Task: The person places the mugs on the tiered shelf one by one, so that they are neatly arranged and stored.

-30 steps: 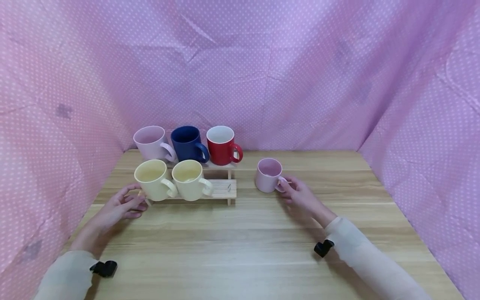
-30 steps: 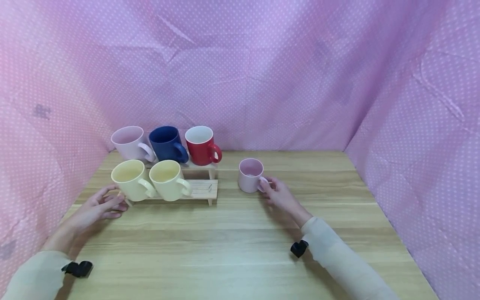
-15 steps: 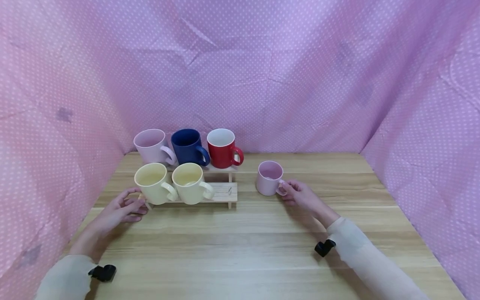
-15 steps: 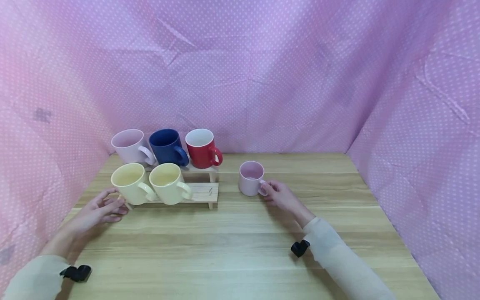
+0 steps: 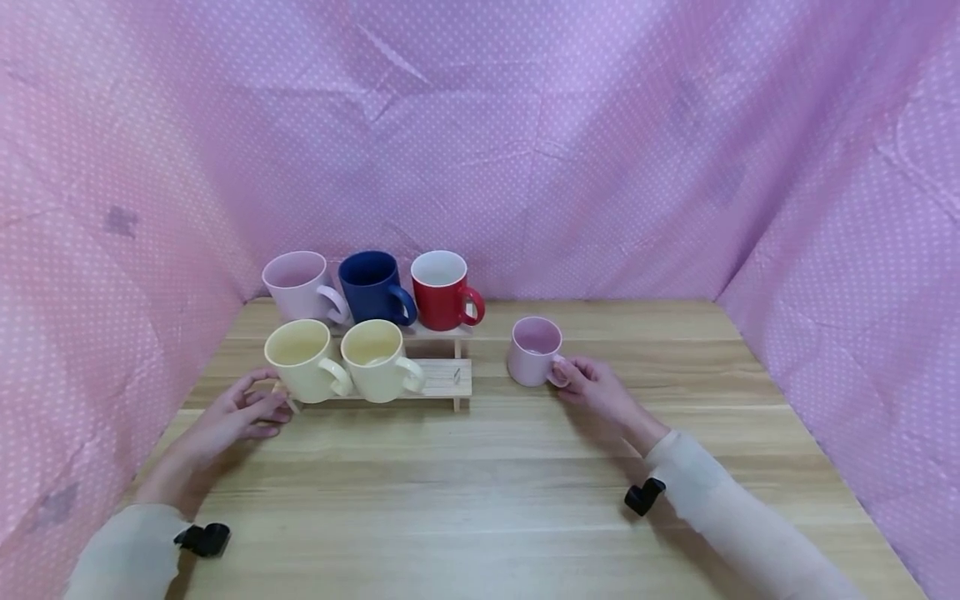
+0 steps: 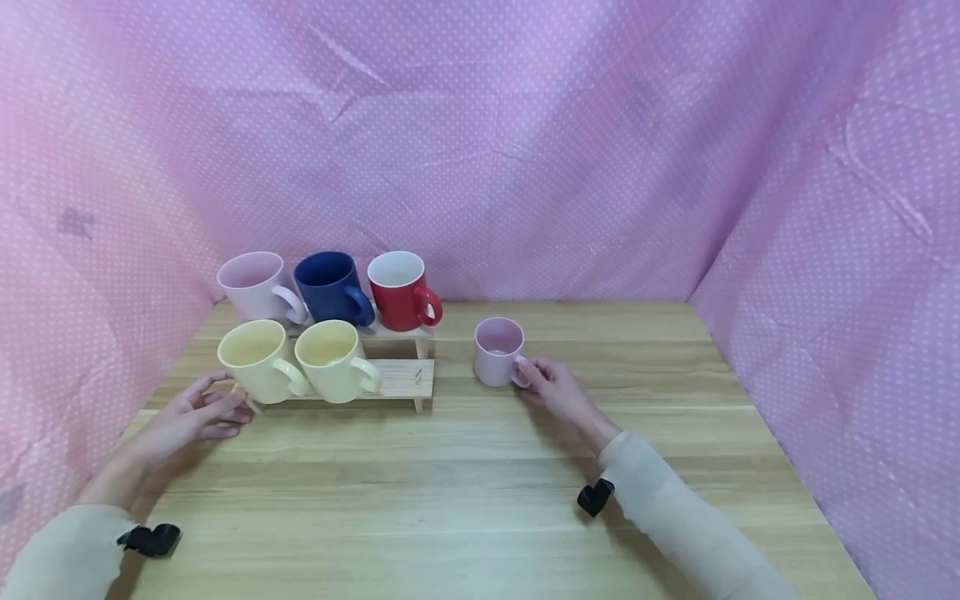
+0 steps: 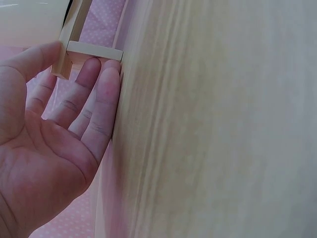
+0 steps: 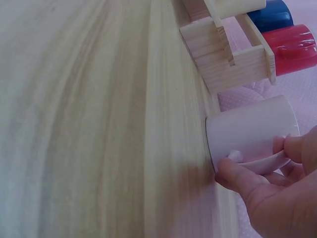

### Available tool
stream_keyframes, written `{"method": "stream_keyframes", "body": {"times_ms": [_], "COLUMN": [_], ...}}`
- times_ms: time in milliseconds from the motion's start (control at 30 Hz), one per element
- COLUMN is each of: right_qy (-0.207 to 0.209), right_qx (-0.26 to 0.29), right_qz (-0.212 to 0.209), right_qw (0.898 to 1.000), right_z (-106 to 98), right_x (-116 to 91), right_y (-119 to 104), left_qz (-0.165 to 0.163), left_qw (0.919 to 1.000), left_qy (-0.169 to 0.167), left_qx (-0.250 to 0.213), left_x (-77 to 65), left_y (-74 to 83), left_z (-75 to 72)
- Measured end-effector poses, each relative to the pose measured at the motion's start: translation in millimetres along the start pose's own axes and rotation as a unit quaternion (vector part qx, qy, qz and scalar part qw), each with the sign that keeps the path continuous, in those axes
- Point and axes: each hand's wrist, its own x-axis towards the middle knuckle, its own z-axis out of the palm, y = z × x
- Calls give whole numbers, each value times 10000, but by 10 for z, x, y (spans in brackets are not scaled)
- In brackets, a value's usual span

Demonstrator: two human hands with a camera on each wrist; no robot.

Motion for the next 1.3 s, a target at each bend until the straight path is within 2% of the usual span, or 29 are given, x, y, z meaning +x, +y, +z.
{"method": "stream_keyframes", "body": {"times_ms": [167,367,767,967,1300], "right_qy": [99,-67,-936,-1115,-1053], "right_qx": [67,88,58,-43,-254], "right_qz": [-61,-148,-274,-417,-624], "right_qw": [9999,9998,9952,9929,9922], "right_z": [45,116,344,517,846], "right_x": [-46,-170,-318,-251,-33], "right_y": [-1,-138,-601,-729,-701], "left_qz": [11,16,4,27,52], "left_qw": [10000,10000,10000,10000,10000], "left_qy": [-9,-1,15,-7,30], "left_qx": [-23,-35,-31,-68,-19], "left_x": [2,-7,-28,-18,-27], "left_y": [0,5,14,5,5], "left_z": [4,-4,2,-3,8]}}
